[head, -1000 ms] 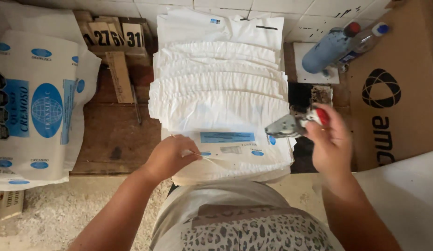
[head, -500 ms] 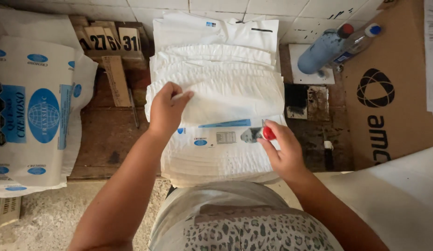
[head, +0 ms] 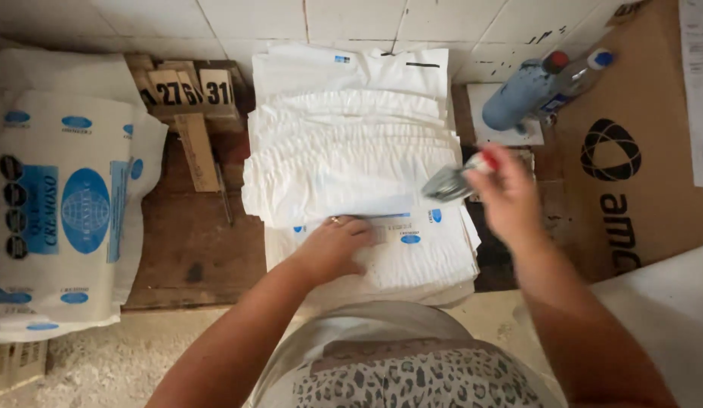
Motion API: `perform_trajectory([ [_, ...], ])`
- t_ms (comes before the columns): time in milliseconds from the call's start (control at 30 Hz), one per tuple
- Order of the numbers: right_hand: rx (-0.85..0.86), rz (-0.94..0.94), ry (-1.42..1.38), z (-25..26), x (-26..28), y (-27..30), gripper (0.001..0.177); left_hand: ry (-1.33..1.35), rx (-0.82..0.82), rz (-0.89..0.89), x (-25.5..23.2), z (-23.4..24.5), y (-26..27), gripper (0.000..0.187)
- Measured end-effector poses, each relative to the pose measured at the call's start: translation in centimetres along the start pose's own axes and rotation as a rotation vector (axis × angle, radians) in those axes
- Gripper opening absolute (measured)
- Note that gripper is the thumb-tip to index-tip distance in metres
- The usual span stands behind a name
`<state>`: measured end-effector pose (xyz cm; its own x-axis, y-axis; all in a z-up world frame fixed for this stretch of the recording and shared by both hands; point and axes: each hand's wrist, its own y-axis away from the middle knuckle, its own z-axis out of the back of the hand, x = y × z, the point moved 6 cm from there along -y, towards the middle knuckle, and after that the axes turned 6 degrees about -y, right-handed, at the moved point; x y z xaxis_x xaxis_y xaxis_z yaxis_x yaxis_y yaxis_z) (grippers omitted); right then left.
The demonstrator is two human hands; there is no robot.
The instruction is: Stamping individual plastic bags from a stack using a hand stamp
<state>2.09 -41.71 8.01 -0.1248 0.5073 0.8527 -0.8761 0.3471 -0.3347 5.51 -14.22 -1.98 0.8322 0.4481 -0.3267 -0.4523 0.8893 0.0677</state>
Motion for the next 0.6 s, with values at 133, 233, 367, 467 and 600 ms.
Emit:
perform_trajectory([
  [133,-0.062,0.091,0.292,5.6,-3.9,-3.0,0.046,-0.033,-0.198,-0.088,1.9,-1.8,-0.2,0.03],
  [233,-0.141,-0.014,0.423,7.1,-4.6,-2.9,0.042,-0.028,-0.166,-0.06,2.2,-1.5,-0.6,0.029],
  [367,-0.104,0.15,0.524,5.8,-6.3,-2.5,0.044,0.101,0.18,0.042,1.0,2.9,-0.2,0.062],
  [467,-0.089,0.249,0.453,4.9,-9.4,-2.2,0.044,0.042,0.299,0.081,1.9,2.9,-0.2,0.067],
  [600,-0.098,0.295,0.408,3.8,-10.3,-1.2,0.042,-0.08,0.173,0.081,4.2,-1.2,-1.0,0.043],
])
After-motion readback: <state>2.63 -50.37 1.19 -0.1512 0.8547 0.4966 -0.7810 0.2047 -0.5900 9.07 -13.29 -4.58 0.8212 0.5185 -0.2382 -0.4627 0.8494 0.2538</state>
